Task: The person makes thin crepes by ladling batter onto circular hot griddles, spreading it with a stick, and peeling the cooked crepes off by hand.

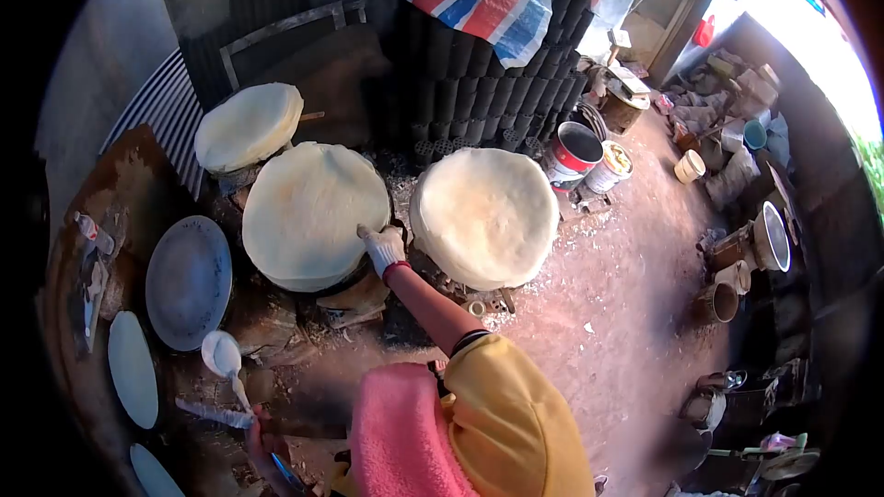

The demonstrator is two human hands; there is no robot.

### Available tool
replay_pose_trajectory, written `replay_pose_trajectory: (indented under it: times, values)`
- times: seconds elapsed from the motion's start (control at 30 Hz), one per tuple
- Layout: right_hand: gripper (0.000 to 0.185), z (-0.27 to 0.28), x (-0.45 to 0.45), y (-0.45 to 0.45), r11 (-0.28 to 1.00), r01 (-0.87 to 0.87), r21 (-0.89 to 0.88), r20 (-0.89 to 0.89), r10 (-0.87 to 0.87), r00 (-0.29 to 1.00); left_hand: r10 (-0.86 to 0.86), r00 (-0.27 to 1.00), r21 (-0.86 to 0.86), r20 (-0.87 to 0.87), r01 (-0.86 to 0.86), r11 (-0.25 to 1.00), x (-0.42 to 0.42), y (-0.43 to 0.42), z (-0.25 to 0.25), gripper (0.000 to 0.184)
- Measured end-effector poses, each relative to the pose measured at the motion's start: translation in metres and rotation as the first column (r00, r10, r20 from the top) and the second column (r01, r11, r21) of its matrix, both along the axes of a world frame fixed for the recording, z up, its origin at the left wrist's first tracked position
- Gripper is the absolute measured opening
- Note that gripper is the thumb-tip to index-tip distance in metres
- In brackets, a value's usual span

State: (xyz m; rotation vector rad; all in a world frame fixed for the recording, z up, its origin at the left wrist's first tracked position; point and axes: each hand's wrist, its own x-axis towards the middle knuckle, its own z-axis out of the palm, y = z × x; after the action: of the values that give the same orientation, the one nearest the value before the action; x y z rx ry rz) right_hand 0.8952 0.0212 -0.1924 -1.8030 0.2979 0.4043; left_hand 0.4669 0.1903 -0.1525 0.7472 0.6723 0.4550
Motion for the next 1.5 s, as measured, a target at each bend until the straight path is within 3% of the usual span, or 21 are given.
replay_pose_trajectory:
  times: [0.13, 0.17, 0.23, 0.27, 0.3, 0.37, 0.4, 0.43, 0.53, 0.63, 0.73, 0.8, 0.83, 0.93, 1.03, 1.13, 1.2, 1.27, 1.3, 1.37, 1.5]
  values:
    - [0.066, 0.004, -0.007, 0.022, 0.992, 0.117, 0.04, -0.135, -0.11, 0.985, -0.023, 0.935, 0.162, -0.353, 0.086, 0.983, 0.03, 0.018, 0.034, 0.031]
    - [0.066, -0.049, 0.014, 0.038, 0.874, 0.195, 0.446, 0.008, -0.222, 0.975, -0.075, 0.959, 0.198, -0.274, 0.132, 0.971, 0.032, 0.033, 0.033, 0.032]
    - [0.058, 0.031, -0.018, 0.028, 0.96, 0.108, 0.259, 0.06, -0.128, 0.99, -0.164, 0.976, 0.182, -0.145, 0.189, 0.965, 0.029, 0.053, 0.049, 0.035]
    - [0.052, -0.076, 0.04, 0.025, 0.959, -0.002, 0.283, 0.117, -0.032, 0.993, -0.113, 0.993, 0.134, -0.042, 0.118, 0.984, 0.027, 0.054, 0.052, 0.036]
    - [0.046, -0.026, 0.014, 0.028, 0.863, 0.038, 0.503, -0.173, 0.058, 0.983, -0.126, 0.968, 0.075, 0.216, 0.112, 0.991, 0.025, 0.056, 0.04, 0.039]
    - [0.042, -0.096, 0.046, 0.026, 0.871, -0.062, 0.487, 0.08, 0.026, 0.996, -0.039, 0.927, -0.046, 0.374, 0.061, 0.997, 0.024, 0.052, 0.032, 0.038]
    - [0.041, -0.038, 0.01, 0.034, 0.996, -0.085, 0.033, 0.189, 0.078, 0.979, -0.038, 0.9, -0.022, 0.435, 0.053, 0.998, 0.026, 0.055, 0.024, 0.037]
    - [0.039, -0.008, -0.014, 0.051, 0.998, 0.038, -0.051, 0.109, -0.032, 0.994, -0.012, 0.954, 0.017, 0.3, 0.007, 1.0, 0.025, 0.057, 0.023, 0.034]
    - [0.039, -0.002, -0.056, 0.074, 0.995, 0.025, -0.099, 0.444, 0.022, 0.896, -0.02, 0.999, 0.085, -0.027, 0.023, 0.996, 0.009, 0.067, 0.027, 0.029]
    - [0.04, -0.046, -0.062, 0.074, 0.94, -0.065, 0.335, 0.707, -0.205, 0.677, -0.173, 0.985, 0.189, -0.027, 0.175, 0.966, -0.011, 0.076, 0.043, 0.036]
    - [0.036, -0.027, -0.085, 0.077, 0.964, 0.059, 0.259, 0.672, -0.224, 0.705, -0.112, 0.877, 0.045, 0.468, 0.103, 0.994, -0.006, 0.059, 0.02, 0.042]
    - [0.037, 0.005, -0.088, 0.078, 0.892, -0.065, 0.447, 0.639, -0.267, 0.721, -0.012, 0.779, -0.184, 0.627, 0.162, 0.97, 0.009, 0.048, 0.01, 0.04]
    - [0.037, 0.043, -0.091, 0.071, 0.95, 0.078, 0.301, 0.269, -0.163, 0.949, 0.07, 0.869, -0.312, 0.49, 0.099, 0.945, 0.012, 0.045, 0.013, 0.036]
    - [0.035, 0.06, -0.033, 0.029, 0.934, 0.006, 0.358, 0.265, -0.107, 0.958, 0.009, 0.999, -0.21, -0.05, -0.019, 0.977, 0.022, 0.043, -0.002, 0.032]
    - [0.038, 0.114, 0.029, -0.039, 0.987, -0.09, 0.133, 0.276, 0.05, 0.96, -0.282, 0.948, -0.152, -0.146, 0.26, 0.954, 0.018, 0.063, 0.027, 0.03]
    - [0.037, 0.189, 0.073, -0.107, 0.939, -0.313, 0.143, 0.382, 0.239, 0.893, -0.304, 0.932, -0.047, 0.2, 0.319, 0.947, 0.022, 0.085, 0.053, 0.028]
    - [0.034, 0.252, 0.092, -0.145, 0.953, -0.303, 0.03, 0.17, 0.293, 0.941, -0.232, 0.835, -0.04, 0.498, 0.29, 0.956, 0.042, 0.082, 0.034, 0.035]
    - [0.029, 0.279, 0.105, -0.186, 0.877, -0.424, -0.226, 0.396, 0.48, 0.783, -0.185, 0.869, -0.067, 0.459, 0.242, 0.968, 0.064, 0.07, 0.035, 0.035]
    - [0.026, 0.287, 0.115, -0.2, 0.707, -0.387, -0.592, 0.476, 0.694, 0.541, -0.161, 0.896, -0.125, 0.414, 0.232, 0.965, 0.066, 0.07, 0.028, 0.034]
    - [0.019, 0.275, 0.141, -0.215, 0.342, -0.017, -0.94, 0.339, 0.936, 0.094, -0.119, 0.932, -0.189, 0.343, 0.192, 0.963, 0.063, 0.072, 0.013, 0.032]
    - [0.022, 0.148, 0.119, -0.196, 0.022, 0.513, -0.858, 0.125, 0.978, 0.166, -0.114, 0.981, -0.179, 0.157, 0.142, 0.974, 0.043, 0.07, -0.013, 0.031]
